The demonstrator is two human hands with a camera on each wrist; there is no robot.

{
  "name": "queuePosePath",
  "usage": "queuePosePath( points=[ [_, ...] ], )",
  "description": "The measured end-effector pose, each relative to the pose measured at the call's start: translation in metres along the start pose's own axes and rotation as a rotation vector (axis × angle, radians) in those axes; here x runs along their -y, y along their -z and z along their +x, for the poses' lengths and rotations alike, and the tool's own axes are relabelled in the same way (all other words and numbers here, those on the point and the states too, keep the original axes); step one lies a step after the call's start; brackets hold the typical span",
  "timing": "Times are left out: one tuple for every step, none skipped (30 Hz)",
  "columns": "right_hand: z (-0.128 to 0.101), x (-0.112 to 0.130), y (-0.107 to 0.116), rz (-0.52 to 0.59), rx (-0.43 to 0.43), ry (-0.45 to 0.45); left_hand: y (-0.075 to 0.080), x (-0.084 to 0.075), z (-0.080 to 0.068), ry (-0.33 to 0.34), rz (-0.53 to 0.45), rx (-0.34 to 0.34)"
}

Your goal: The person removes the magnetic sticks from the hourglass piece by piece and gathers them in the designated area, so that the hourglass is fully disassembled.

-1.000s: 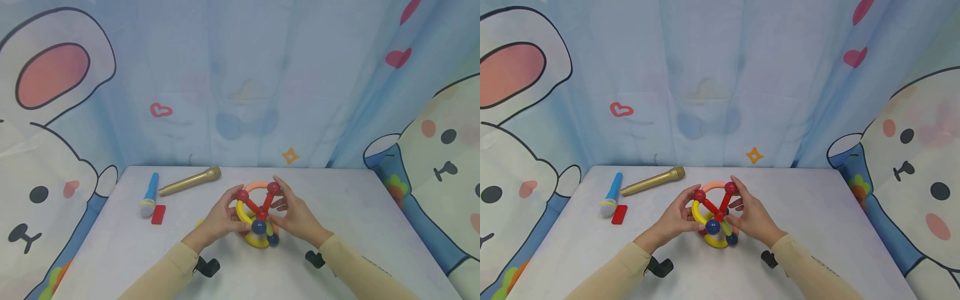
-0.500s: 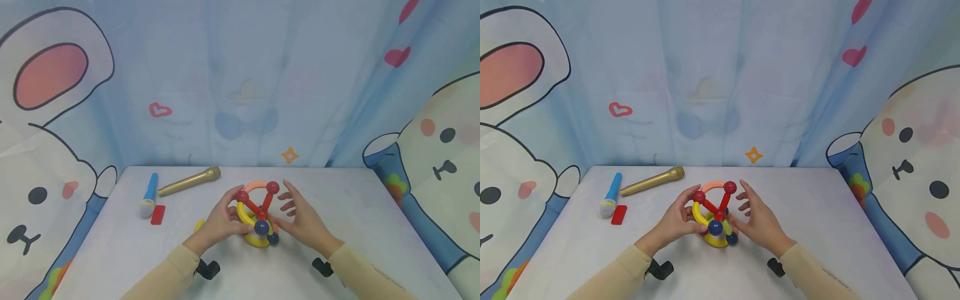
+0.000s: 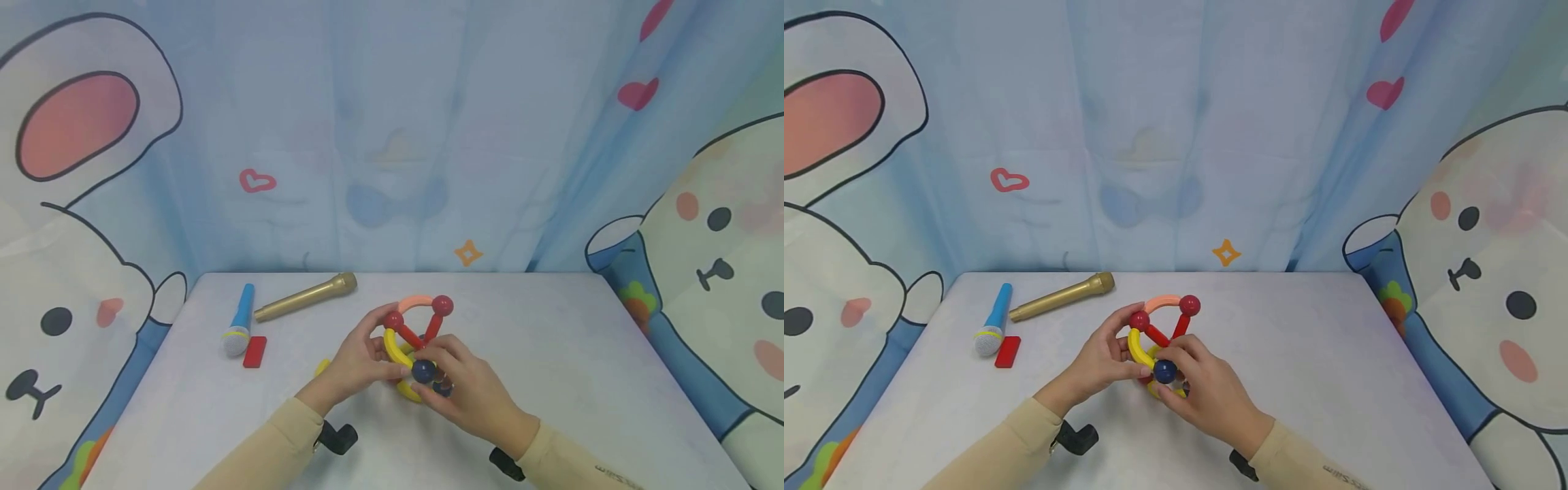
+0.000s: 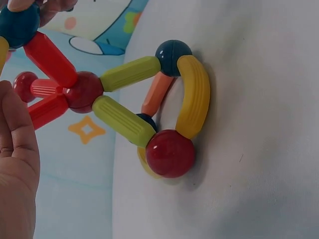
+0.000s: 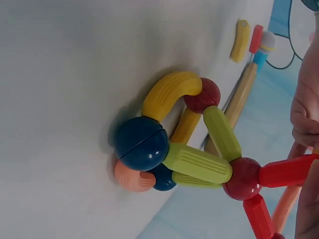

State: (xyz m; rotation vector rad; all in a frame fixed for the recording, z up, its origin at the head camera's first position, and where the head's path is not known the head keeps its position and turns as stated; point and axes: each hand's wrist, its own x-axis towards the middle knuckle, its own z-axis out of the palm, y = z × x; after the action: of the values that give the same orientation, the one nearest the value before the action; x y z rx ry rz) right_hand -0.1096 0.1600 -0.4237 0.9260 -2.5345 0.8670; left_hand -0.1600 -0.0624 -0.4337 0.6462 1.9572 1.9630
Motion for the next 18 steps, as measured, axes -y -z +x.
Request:
queuePosePath(
  points=[
    [0.001,0.0,-0.001,-0.001,0.002,-0.004,0.0,0.0,0.0,0.005,-0.002,-0.001],
    [0.002,0.0,-0.002,0.002,0.007,-0.011,0.0,-0.001,0.0,0.011,-0.01,0.001],
    [0.003,0.0,-0.003,0.004,0.012,-0.019,0.0,-0.001,0.0,0.016,-0.019,0.002],
    [0.003,0.0,-0.003,0.007,0.015,-0.027,0.001,-0.001,0.001,0.019,-0.028,0.002],
    [0.004,0.001,-0.004,0.009,0.016,-0.032,0.001,-0.002,0.001,0.022,-0.036,0.004],
    [0.004,0.001,-0.005,0.007,0.016,-0.037,0.002,-0.002,0.001,0.025,-0.042,0.005],
    [0.005,0.001,-0.006,0.008,0.013,-0.041,0.002,-0.003,0.001,0.028,-0.047,0.007],
    [0.005,0.001,-0.007,0.008,0.008,-0.044,0.002,-0.003,0.002,0.029,-0.05,0.007],
    [0.006,0.002,-0.008,0.008,-0.001,-0.044,0.003,-0.003,0.002,0.027,-0.055,0.009],
    [0.006,0.002,-0.009,0.006,-0.011,-0.042,0.004,-0.003,0.002,0.026,-0.061,0.011],
    [0.006,0.003,-0.009,0.003,-0.022,-0.039,0.004,-0.003,0.002,0.024,-0.067,0.015],
    [0.007,0.003,-0.01,0.002,-0.031,-0.038,0.005,-0.002,0.002,0.023,-0.073,0.017],
    [0.007,0.003,-0.011,0.001,-0.041,-0.035,0.005,-0.002,0.003,0.022,-0.078,0.018],
    [0.008,0.004,-0.012,-0.002,-0.05,-0.032,0.005,-0.001,0.003,0.019,-0.082,0.019],
    [0.008,0.004,-0.013,-0.004,-0.059,-0.028,0.006,-0.001,0.003,0.016,-0.086,0.02],
    [0.008,0.004,-0.013,-0.006,-0.067,-0.024,0.006,0.0,0.003,0.018,-0.085,0.019],
    [0.008,0.004,-0.014,-0.007,-0.072,-0.021,0.007,0.0,0.003,0.018,-0.083,0.02],
    [0.008,0.003,-0.014,-0.007,-0.077,-0.019,0.007,0.0,0.003,0.019,-0.08,0.019]
  ],
)
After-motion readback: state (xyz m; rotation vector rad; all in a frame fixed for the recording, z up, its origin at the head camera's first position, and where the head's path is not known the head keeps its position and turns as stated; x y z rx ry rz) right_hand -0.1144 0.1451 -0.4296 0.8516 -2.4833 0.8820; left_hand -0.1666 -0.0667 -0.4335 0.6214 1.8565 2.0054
